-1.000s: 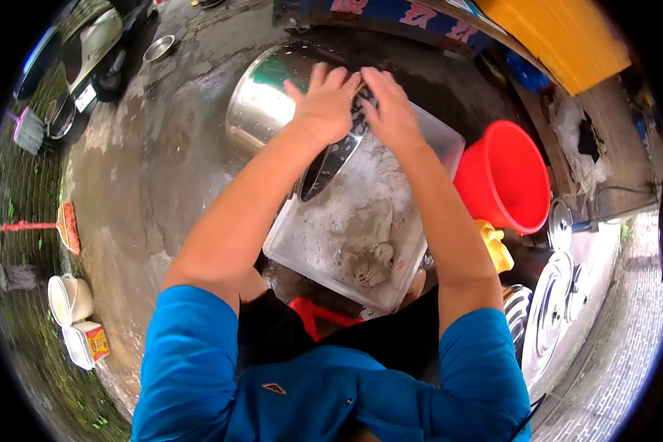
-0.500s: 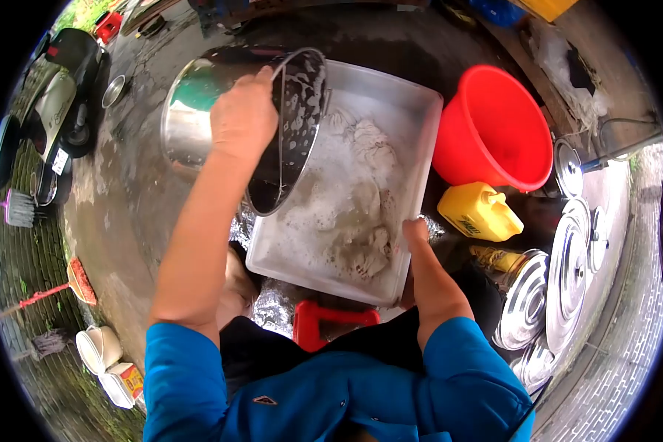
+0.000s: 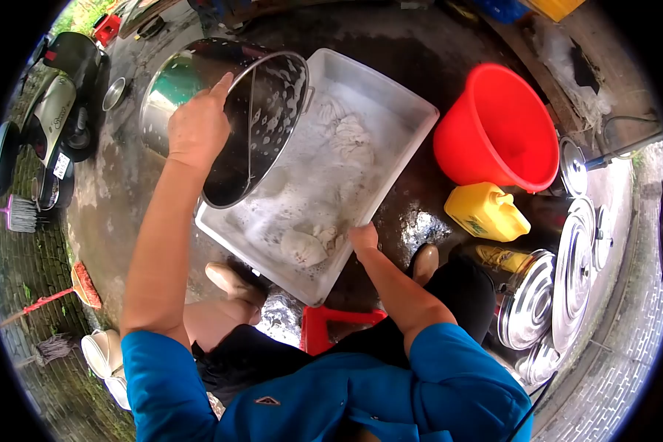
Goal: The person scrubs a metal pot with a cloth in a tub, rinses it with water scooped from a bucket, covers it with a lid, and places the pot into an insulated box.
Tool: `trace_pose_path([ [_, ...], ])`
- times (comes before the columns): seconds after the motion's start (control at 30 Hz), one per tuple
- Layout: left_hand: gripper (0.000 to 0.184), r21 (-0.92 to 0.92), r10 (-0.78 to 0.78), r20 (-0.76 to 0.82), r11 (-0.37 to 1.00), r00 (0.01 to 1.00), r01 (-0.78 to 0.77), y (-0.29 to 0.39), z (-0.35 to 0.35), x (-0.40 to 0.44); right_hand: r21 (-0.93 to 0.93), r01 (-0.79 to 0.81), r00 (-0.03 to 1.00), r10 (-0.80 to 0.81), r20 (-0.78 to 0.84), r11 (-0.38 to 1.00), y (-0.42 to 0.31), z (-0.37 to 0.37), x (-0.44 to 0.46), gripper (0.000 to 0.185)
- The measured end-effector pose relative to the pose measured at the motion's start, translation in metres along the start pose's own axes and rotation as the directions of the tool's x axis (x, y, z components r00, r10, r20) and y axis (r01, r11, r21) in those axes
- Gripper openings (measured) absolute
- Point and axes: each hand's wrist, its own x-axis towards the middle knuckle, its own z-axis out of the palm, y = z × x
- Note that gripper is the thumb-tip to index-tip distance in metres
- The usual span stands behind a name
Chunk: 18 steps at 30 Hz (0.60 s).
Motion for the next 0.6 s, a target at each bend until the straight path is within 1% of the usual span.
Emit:
trace_pose_path([
  [0.03,0.05,0.036,0.007,0.046,0.999,0.999,-0.008,-0.005,-0.003,0.0,0.002,0.004,1.0,-0.004,0.0,1.0,0.001,0.008,0.002,0.043],
  [0.07,0.05,0.036,0.006,0.041,0.999,0.999,-0.008,-0.011,-0.003,0.001,0.033,-0.007,1.0,0.007,0.008,0.999,0.002,0.016,0.003,0.044],
  [0.13,0.051,0.018,0.066,0.015,0.998,0.998,-0.066,-0.022,0.0,0.001,0.06,-0.017,1.0,0.016,0.013,0.998,-0.004,0.026,-0.005,0.046],
  [0.2,0.051,0.012,0.063,0.033,0.998,0.997,-0.064,-0.03,0.004,0.001,0.065,0.049,0.999,-0.049,0.001,0.997,-0.01,0.04,-0.018,0.047],
  [0.23,0.052,0.012,0.068,0.05,0.998,0.996,-0.069,-0.031,0.005,0.0,0.058,0.057,0.998,-0.057,0.003,0.997,-0.007,0.05,-0.021,0.047],
  [0.27,0.052,0.005,0.096,0.011,0.995,0.995,-0.096,-0.035,0.009,-0.003,0.126,0.047,0.999,-0.049,0.012,0.991,-0.006,0.061,-0.025,0.042],
  [0.33,0.054,0.005,0.065,0.018,0.998,0.998,-0.065,-0.042,0.016,-0.004,0.307,0.008,0.999,-0.019,0.035,0.952,-0.012,0.073,-0.039,0.035],
  [0.37,0.057,-0.002,0.038,0.038,0.999,0.999,-0.038,-0.047,0.018,-0.006,0.308,0.012,0.999,-0.025,0.038,0.951,-0.02,0.07,-0.043,0.035],
  [0.4,0.056,-0.043,0.045,0.014,0.998,0.999,-0.044,-0.049,0.016,-0.01,0.162,-0.165,0.969,0.129,0.213,0.973,-0.032,0.057,-0.047,0.035],
  [0.43,0.056,-0.05,0.041,0.002,0.998,0.999,-0.041,-0.051,0.017,-0.014,-0.011,-0.307,0.892,0.292,0.346,0.952,-0.039,0.043,-0.046,0.036],
  [0.47,0.056,-0.057,0.021,0.021,0.998,1.0,-0.019,-0.051,0.018,-0.017,-0.03,-0.414,0.801,0.38,0.462,0.91,-0.024,0.042,-0.027,0.033],
  [0.5,0.056,-0.066,0.004,0.039,0.998,0.999,-0.002,-0.05,0.015,-0.017,-0.018,-0.404,0.815,0.369,0.446,0.914,-0.048,0.022,-0.038,0.033],
  [0.53,0.051,-0.059,0.025,0.087,0.998,0.996,-0.02,-0.05,0.008,-0.02,-0.468,0.205,0.862,0.069,0.503,0.859,-0.098,-0.01,-0.068,0.034],
  [0.57,0.051,-0.074,0.029,0.082,0.997,0.996,-0.023,-0.05,0.006,-0.023,-0.639,0.478,0.808,-0.017,0.588,0.602,-0.123,-0.018,-0.07,0.035],
  [0.6,0.051,-0.097,0.018,0.078,0.995,0.997,-0.011,-0.051,0.007,-0.025,-0.706,0.666,0.741,-0.103,0.664,0.241,-0.147,-0.027,-0.073,0.037],
])
